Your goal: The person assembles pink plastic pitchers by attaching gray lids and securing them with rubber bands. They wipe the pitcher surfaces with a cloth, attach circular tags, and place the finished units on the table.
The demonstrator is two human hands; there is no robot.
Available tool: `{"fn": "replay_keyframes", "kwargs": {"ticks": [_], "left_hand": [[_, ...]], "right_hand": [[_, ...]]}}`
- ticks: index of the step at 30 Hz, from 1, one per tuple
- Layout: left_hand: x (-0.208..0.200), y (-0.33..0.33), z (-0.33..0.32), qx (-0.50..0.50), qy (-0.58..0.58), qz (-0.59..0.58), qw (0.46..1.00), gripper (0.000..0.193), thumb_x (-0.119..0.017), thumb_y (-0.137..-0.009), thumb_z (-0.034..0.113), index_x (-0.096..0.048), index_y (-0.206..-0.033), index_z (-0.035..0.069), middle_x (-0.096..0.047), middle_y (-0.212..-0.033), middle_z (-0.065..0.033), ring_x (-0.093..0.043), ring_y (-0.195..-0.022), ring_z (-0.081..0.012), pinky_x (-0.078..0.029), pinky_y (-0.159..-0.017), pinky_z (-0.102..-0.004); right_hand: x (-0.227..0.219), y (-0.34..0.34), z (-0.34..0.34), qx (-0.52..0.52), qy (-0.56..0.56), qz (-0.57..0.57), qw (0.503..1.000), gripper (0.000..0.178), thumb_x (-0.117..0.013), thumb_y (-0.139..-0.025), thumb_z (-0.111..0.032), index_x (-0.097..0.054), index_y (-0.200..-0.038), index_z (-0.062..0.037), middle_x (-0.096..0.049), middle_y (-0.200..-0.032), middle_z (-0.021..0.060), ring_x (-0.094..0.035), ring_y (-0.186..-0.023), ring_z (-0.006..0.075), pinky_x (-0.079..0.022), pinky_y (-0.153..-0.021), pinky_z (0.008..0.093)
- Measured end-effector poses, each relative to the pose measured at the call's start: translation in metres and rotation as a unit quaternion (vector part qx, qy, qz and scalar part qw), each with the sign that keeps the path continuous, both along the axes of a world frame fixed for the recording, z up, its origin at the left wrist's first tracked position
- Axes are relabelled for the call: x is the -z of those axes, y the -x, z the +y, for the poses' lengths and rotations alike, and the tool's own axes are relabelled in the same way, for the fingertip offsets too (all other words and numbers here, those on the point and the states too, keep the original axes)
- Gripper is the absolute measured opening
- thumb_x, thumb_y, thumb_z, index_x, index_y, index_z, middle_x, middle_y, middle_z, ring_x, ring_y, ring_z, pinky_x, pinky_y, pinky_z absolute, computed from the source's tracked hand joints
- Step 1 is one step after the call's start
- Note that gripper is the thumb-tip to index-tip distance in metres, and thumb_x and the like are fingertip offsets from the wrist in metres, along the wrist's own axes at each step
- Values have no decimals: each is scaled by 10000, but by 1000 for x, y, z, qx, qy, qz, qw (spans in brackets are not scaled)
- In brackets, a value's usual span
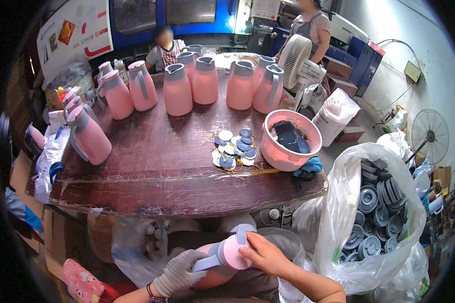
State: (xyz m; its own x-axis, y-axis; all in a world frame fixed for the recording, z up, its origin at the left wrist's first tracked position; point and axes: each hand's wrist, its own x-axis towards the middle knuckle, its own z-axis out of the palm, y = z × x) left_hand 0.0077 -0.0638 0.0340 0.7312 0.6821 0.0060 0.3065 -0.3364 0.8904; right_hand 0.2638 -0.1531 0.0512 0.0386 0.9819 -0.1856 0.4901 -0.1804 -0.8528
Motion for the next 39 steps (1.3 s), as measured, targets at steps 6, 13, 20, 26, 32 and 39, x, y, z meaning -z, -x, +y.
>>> {"fn": "replay_keyframes", "kwargs": {"ticks": [6, 13, 20, 26, 32, 39], "left_hand": [[-1, -8, 0, 14, -30, -44, 998, 367, -732, -719, 187, -646, -1061, 83, -654, -930, -167, -638, -866, -345, -510, -766, -391], [2, -1, 2, 33, -18, -8, 999, 373, -706, -776, 168, -616, -1120, 54, -639, -999, -163, -633, -923, -318, -499, -800, -381], [13, -2, -15, 49, -40, 12, 998, 380, -712, -772, 190, -620, -1121, 72, -640, -1004, -165, -638, -914, -328, -501, -805, -389], [1, -4, -26, 54, -11, 23, 998, 389, -714, -749, 171, -624, -1114, 73, -643, -1019, -156, -643, -900, -325, -505, -797, -391], [25, 1, 28, -46, -15, -34, 998, 290, -718, -748, 135, -650, -1022, 70, -669, -912, -135, -653, -846, -299, -517, -752, -351], [57, -10, 50, -45, 108, -18, 993, 185, -704, -765, 147, -676, -932, 73, -687, -875, -128, -672, -824, -255, -516, -729, -332]], "right_hand": [[-1, 34, 8, 27, -55, -193, 979, 935, -654, -774, -587, -322, -1388, 34, -435, -1337, 260, -441, -1244, 393, -357, -1039, 440], [-6, 39, 15, 13, -89, -223, 971, 877, -673, -756, -565, -377, -1386, -32, -446, -1324, 180, -431, -1237, 350, -345, -1023, 469], [-12, 42, 13, 35, -56, -225, 972, 763, -677, -781, -472, -429, -1363, -47, -453, -1327, 175, -447, -1225, 346, -364, -1021, 441], [11, 35, 0, 61, -156, -132, 977, 614, -713, -741, -307, -533, -1264, -40, -516, -1262, 179, -502, -1166, 359, -398, -998, 425], [3, 32, 15, -192, -331, -85, 920, 524, -677, -726, -261, -591, -1205, -67, -558, -1215, 154, -543, -1119, 340, -434, -957, 450], [-8, 39, 34, -340, -346, -3, 874, 522, -646, -751, -254, -565, -1229, -60, -547, -1248, 162, -527, -1160, 354, -424, -975, 459]]}}
